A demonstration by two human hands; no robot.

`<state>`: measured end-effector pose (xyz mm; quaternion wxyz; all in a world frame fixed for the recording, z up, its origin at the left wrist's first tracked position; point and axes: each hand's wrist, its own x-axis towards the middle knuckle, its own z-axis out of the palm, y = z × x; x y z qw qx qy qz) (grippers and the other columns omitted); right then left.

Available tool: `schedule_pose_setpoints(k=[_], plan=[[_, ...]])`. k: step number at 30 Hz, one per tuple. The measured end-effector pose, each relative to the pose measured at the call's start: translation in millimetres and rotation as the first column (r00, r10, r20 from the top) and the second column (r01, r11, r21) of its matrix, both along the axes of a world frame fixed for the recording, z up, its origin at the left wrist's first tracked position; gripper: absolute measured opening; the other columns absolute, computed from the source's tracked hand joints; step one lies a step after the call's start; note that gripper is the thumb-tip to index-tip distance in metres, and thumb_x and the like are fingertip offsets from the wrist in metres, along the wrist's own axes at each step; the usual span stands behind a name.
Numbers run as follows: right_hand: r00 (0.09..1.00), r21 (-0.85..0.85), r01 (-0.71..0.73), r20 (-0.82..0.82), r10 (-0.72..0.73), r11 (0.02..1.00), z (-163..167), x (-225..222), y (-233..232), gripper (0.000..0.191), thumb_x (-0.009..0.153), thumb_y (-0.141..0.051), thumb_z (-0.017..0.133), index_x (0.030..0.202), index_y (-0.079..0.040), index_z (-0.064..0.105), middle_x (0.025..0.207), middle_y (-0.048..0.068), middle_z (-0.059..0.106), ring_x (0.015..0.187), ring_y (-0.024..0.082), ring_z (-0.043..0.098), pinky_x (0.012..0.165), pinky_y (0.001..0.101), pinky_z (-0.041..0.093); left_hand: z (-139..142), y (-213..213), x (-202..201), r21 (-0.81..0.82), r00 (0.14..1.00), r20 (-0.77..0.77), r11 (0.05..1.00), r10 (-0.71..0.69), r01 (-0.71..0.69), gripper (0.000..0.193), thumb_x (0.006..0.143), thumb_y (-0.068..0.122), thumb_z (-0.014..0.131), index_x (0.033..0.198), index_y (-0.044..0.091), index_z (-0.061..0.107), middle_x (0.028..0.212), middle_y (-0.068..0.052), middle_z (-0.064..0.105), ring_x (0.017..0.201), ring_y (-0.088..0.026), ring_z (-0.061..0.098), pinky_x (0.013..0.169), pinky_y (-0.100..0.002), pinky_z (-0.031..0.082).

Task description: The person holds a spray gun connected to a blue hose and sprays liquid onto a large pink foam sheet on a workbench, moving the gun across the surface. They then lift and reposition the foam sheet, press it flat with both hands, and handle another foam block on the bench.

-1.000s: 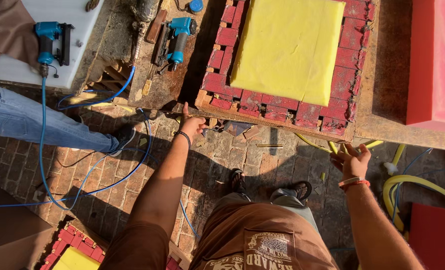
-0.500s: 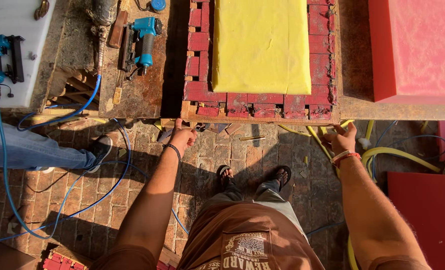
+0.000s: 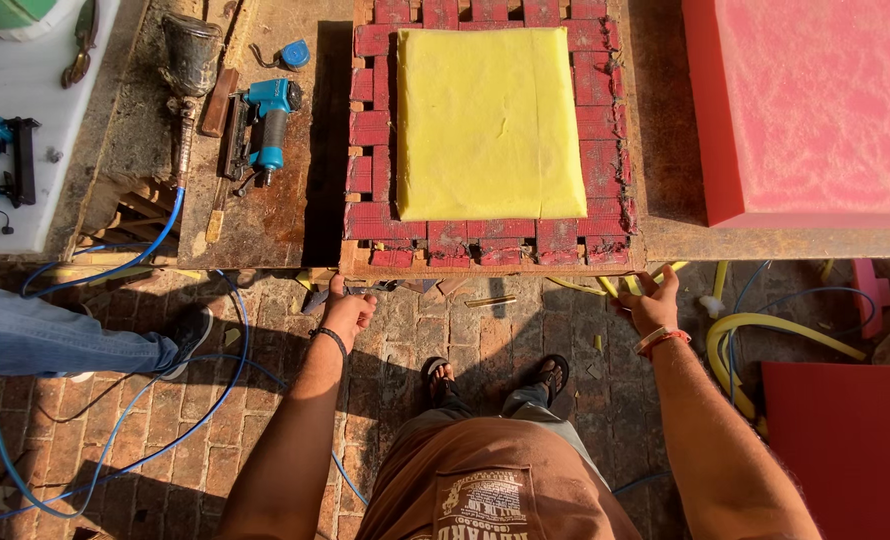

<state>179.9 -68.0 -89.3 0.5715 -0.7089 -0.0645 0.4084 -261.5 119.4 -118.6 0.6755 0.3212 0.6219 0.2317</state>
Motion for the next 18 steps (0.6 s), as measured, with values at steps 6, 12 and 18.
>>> schedule_pose_setpoints(k=[6, 12, 18], plan=[[0.992, -0.094, -0.091, 0.081, 0.098, 0.991, 2.7, 9.3, -1.9, 0.102, 0.086, 0.016, 0.060, 0.162, -0.024, 0.006, 0.163, 0.010, 0.040, 0.122, 0.029, 0.064, 0.082, 0.0412, 0.064, 2.4, -13.1, 15.1, 0.045, 0.996, -0.063, 0.997, 0.068, -0.065, 0.102, 0.084, -0.004, 0.065, 0.163, 0.029, 0.010, 0.098, -0.004, 0.070, 0.067, -0.014, 0.061, 0.055, -0.030, 0.048], [0.830, -0.161, 0.103, 0.558, 0.004, 0.982, -0.9, -2.1, -10.0, 0.076, 0.090, 0.001, 0.079, 0.152, -0.005, 0.036, 0.146, 0.019, 0.056, 0.113, 0.022, 0.065, 0.084, 0.0318, 0.056, -10.3, -60.9, 57.8, -0.183, 0.997, 0.051, 0.982, 0.059, -0.049, 0.039, 0.094, 0.016, 0.069, 0.131, 0.004, 0.063, 0.098, -0.007, 0.070, 0.069, -0.014, 0.064, 0.053, -0.029, 0.048], [0.978, -0.002, 0.203, 0.038, -0.203, 0.979, 3.2, -29.8, -27.9, 0.019, 0.100, -0.022, 0.072, 0.105, -0.004, 0.073, 0.091, 0.007, 0.072, 0.074, 0.017, 0.061, 0.057, 0.0287, 0.044, -9.7, -78.7, 95.9, 0.033, 0.904, 0.126, 0.912, -0.409, 0.408, 0.022, 0.090, 0.024, 0.075, 0.104, 0.007, 0.079, 0.093, -0.003, 0.079, 0.069, -0.010, 0.067, 0.051, -0.024, 0.048]])
